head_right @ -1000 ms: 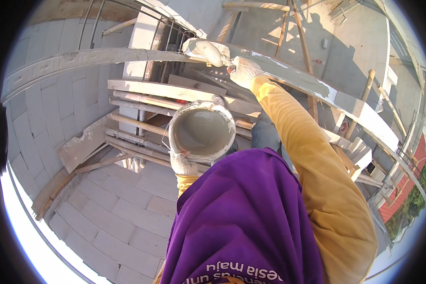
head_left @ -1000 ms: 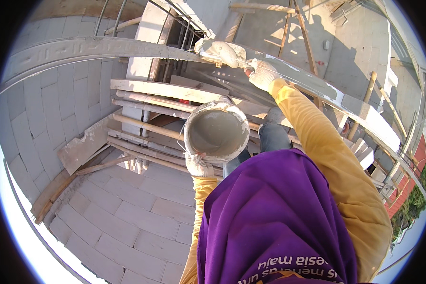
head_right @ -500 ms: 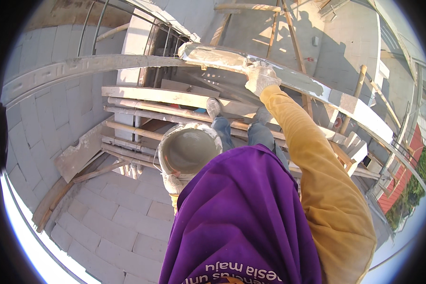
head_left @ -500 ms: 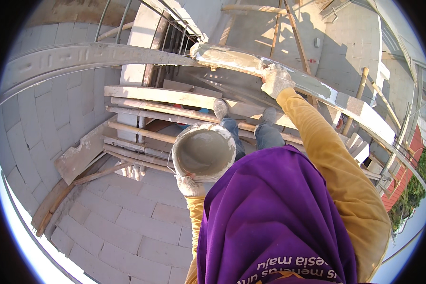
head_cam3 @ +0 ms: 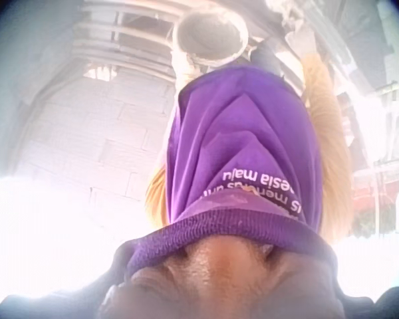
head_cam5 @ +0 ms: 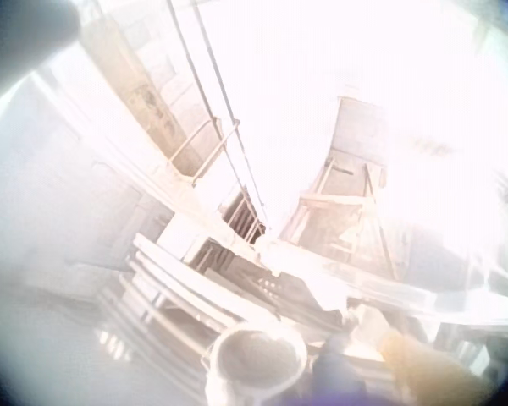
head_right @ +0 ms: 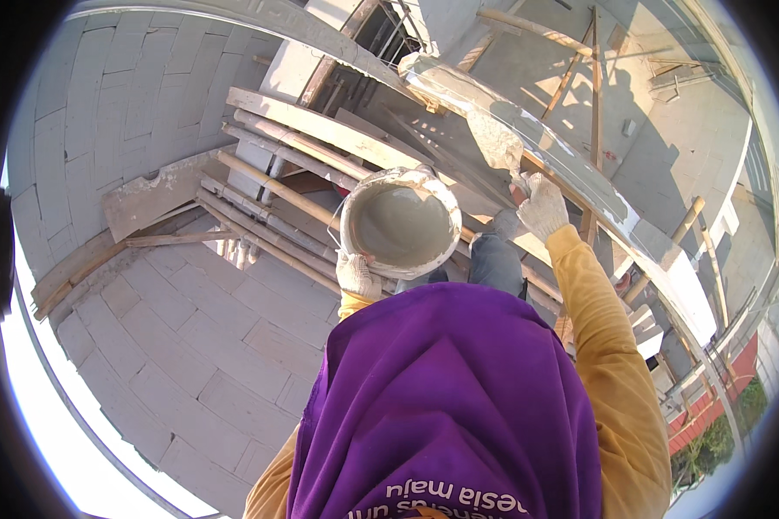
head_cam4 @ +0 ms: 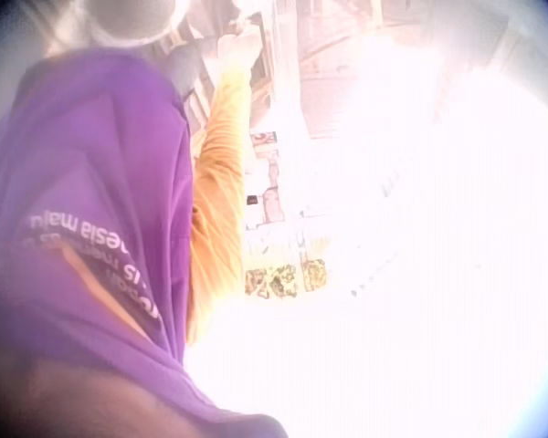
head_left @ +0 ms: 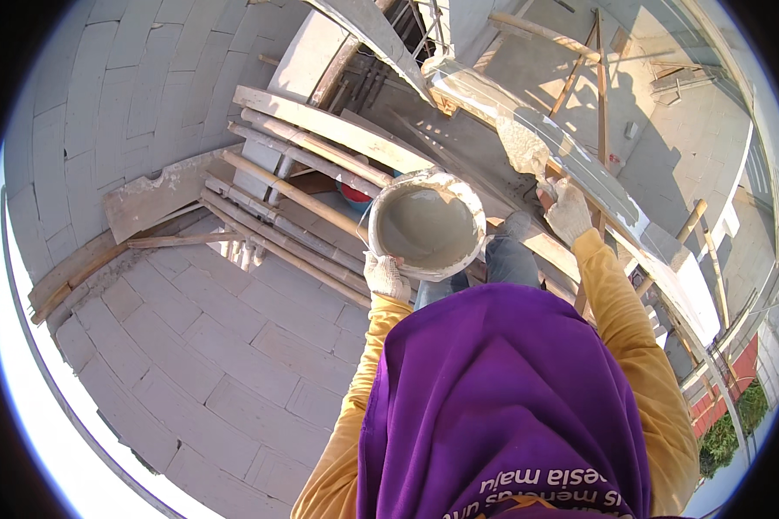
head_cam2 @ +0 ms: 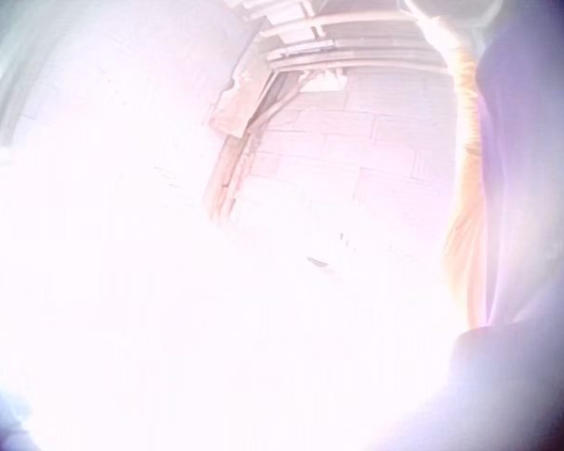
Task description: The person, using a trowel, applies mortar from a bucket onto the edge of a curved concrete wall while standing on a wooden scaffold.
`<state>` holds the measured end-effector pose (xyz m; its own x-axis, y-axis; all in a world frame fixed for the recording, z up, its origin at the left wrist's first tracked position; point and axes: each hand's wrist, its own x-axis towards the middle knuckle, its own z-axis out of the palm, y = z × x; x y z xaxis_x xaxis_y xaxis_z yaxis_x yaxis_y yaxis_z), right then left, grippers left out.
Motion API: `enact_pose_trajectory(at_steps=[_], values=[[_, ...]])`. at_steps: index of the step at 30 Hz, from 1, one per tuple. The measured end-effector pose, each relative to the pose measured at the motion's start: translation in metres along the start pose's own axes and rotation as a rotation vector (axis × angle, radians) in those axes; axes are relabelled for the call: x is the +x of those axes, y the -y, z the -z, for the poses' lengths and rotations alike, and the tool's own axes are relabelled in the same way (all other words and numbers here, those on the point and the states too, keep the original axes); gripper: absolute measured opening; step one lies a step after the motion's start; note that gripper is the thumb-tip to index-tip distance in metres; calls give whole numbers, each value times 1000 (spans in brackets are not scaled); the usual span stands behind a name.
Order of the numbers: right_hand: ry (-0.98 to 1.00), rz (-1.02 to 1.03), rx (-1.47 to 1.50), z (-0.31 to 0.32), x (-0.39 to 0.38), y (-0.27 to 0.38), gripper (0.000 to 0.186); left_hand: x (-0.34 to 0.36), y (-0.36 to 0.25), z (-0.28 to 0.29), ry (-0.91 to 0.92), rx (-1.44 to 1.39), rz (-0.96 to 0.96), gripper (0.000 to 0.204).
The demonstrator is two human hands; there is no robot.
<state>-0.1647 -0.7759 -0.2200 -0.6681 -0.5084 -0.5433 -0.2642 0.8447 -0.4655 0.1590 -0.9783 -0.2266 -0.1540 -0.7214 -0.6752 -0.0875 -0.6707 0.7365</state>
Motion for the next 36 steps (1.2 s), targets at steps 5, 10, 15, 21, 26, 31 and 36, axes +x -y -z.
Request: enact_pose_trajectory(at_steps=[5, 10, 15, 21, 26, 31, 36], values=[[353, 200, 117, -70, -31, 37, 38, 35, 63, -4, -145, -191, 78, 19], [513, 387, -93, -140, -18, 76, 36, 80, 130, 26, -257, -384, 106, 19], [264, 284, 54, -168, -3, 27, 41, 136, 149, 31, -375, -651, 212, 22], [310, -115, -246, -140, 11, -72, 42, 262, 210, 38, -382, -902, 91, 24], [338, -259, -388, -129, -8, -172, 37, 376, 277, 67, -393, -1101, 135, 42], [451, -312, -275, -123, -10, -191, 40, 418, 331, 117, -515, -982, 307, 34], [330, -315, -334, -114, -42, -146, 28, 367, 314, 87, -255, -448, 521, 34]])
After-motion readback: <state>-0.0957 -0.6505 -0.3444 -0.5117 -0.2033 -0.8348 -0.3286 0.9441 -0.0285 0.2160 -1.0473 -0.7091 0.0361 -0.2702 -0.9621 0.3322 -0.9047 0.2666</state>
